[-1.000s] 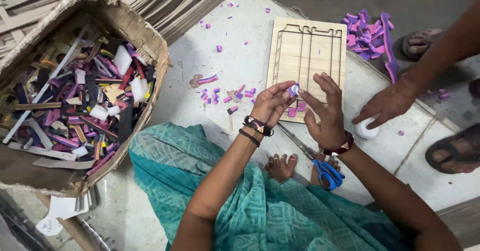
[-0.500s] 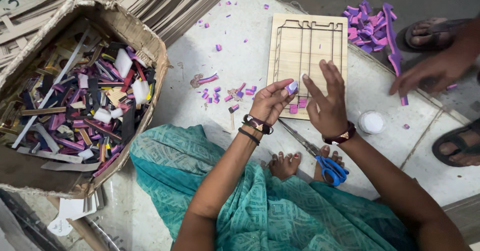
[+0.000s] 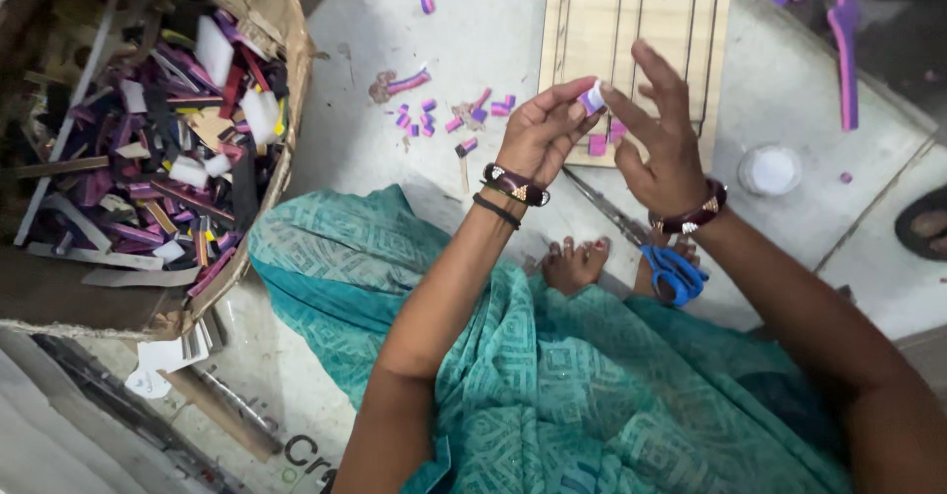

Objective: The person sits on the floor, picks up small pink and purple foam pieces, trims them with scissors, and presses them onto a wooden board with drawn outlines, dipping pieces in a glue container. Cut scrap foam is tossed into a cardboard box beside them.

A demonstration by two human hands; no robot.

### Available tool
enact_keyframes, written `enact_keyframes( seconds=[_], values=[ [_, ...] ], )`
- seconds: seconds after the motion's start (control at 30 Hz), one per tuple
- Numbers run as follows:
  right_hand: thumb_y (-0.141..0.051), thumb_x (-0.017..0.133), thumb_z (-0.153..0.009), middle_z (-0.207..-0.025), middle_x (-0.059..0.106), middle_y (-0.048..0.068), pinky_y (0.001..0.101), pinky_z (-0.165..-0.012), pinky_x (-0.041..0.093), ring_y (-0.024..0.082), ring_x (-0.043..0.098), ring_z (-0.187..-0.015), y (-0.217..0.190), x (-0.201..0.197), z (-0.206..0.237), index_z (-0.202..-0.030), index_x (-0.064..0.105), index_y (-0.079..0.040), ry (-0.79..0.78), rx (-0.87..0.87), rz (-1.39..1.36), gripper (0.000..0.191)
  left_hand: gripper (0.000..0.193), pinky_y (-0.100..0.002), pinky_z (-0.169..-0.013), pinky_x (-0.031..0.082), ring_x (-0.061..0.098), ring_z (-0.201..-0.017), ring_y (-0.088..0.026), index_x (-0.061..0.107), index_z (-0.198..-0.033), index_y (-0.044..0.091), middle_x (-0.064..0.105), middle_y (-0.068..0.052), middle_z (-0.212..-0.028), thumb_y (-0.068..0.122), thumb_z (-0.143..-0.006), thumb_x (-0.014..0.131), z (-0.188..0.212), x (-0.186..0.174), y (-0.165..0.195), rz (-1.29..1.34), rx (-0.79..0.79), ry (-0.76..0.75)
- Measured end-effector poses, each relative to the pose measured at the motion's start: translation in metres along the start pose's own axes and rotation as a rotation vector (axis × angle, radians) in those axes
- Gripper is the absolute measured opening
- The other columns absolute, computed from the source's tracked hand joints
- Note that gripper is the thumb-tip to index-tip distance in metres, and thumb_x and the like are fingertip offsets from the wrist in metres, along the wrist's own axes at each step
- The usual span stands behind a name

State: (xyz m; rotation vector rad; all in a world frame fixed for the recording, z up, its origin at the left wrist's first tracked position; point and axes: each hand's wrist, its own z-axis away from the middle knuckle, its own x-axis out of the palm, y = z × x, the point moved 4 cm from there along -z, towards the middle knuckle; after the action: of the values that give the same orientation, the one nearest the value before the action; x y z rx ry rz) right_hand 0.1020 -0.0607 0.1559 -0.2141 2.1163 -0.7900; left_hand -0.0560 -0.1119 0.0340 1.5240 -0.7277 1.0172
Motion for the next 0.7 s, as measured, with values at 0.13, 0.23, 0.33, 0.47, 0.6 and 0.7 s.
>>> enact_keyframes(
  seconds=[0.13,0.23,0.33,0.47,0.6,0.7],
  values=[
    [0.009,0.06,-0.083,-0.173,0.026,0.021,0.0505,-0.122,0.043,0.041,0.031,-0.16,0.013,-0.004,-0.007,-0.161,0.05,-0.015,0.022,0.025,0.162,0.081,0.041,-0.033,-0.093,0.054,0.068,-0.112,-0.023,0.06,-0.14,-0.006,0.069,-0.017,-0.129,-0.011,-0.1,0.06,0.0,0.001,0.004,-0.051,-0.002,-0.007],
    [0.012,0.062,-0.082,-0.169,0.03,0.02,0.0528,-0.124,0.043,0.04,0.037,-0.157,0.032,-0.019,-0.007,-0.162,0.045,-0.012,0.112,0.082,0.199,0.085,0.038,-0.034,-0.093,0.058,0.071,-0.11,-0.024,0.061,-0.136,-0.005,0.071,-0.017,-0.124,-0.008,-0.098,0.061,-0.006,-0.02,0.02,-0.185,0.049,0.092],
    [0.013,0.06,-0.088,-0.163,0.038,0.017,0.0429,-0.112,0.052,0.032,0.05,-0.147,0.055,-0.035,0.008,-0.16,0.045,-0.011,0.154,0.218,0.083,0.077,0.033,-0.032,-0.093,0.062,0.074,-0.104,-0.021,0.066,-0.128,-0.006,0.074,-0.015,-0.117,-0.007,-0.095,0.067,-0.013,-0.055,0.046,-0.493,0.139,0.259],
    [0.013,0.059,-0.09,-0.145,0.049,0.017,0.0346,-0.096,0.058,0.027,0.061,-0.134,0.074,-0.038,0.047,-0.158,0.045,-0.005,0.115,0.35,-0.041,0.071,0.031,-0.027,-0.085,0.06,0.072,-0.093,-0.014,0.071,-0.12,-0.005,0.077,-0.011,-0.107,-0.007,-0.09,0.073,-0.022,-0.098,0.055,-0.885,0.224,0.436],
    [0.007,0.061,-0.087,-0.127,0.06,0.016,0.0353,-0.084,0.058,0.026,0.067,-0.106,0.066,-0.02,0.112,-0.157,0.045,-0.005,-0.057,0.52,-0.081,0.073,0.033,-0.025,-0.081,0.061,0.073,-0.089,-0.012,0.072,-0.116,-0.002,0.077,-0.007,-0.102,-0.008,-0.084,0.074,-0.021,-0.126,0.035,-1.156,0.207,0.485],
    [-0.002,0.065,-0.087,-0.111,0.064,0.013,0.0388,-0.076,0.057,0.024,0.068,-0.091,0.056,-0.001,0.169,-0.157,0.038,-0.008,-0.198,0.857,-0.129,0.075,0.036,-0.025,-0.077,0.061,0.072,-0.085,-0.013,0.073,-0.116,0.001,0.076,-0.008,-0.101,-0.01,-0.081,0.074,-0.022,-0.136,0.023,-1.264,0.223,0.504]
  ],
)
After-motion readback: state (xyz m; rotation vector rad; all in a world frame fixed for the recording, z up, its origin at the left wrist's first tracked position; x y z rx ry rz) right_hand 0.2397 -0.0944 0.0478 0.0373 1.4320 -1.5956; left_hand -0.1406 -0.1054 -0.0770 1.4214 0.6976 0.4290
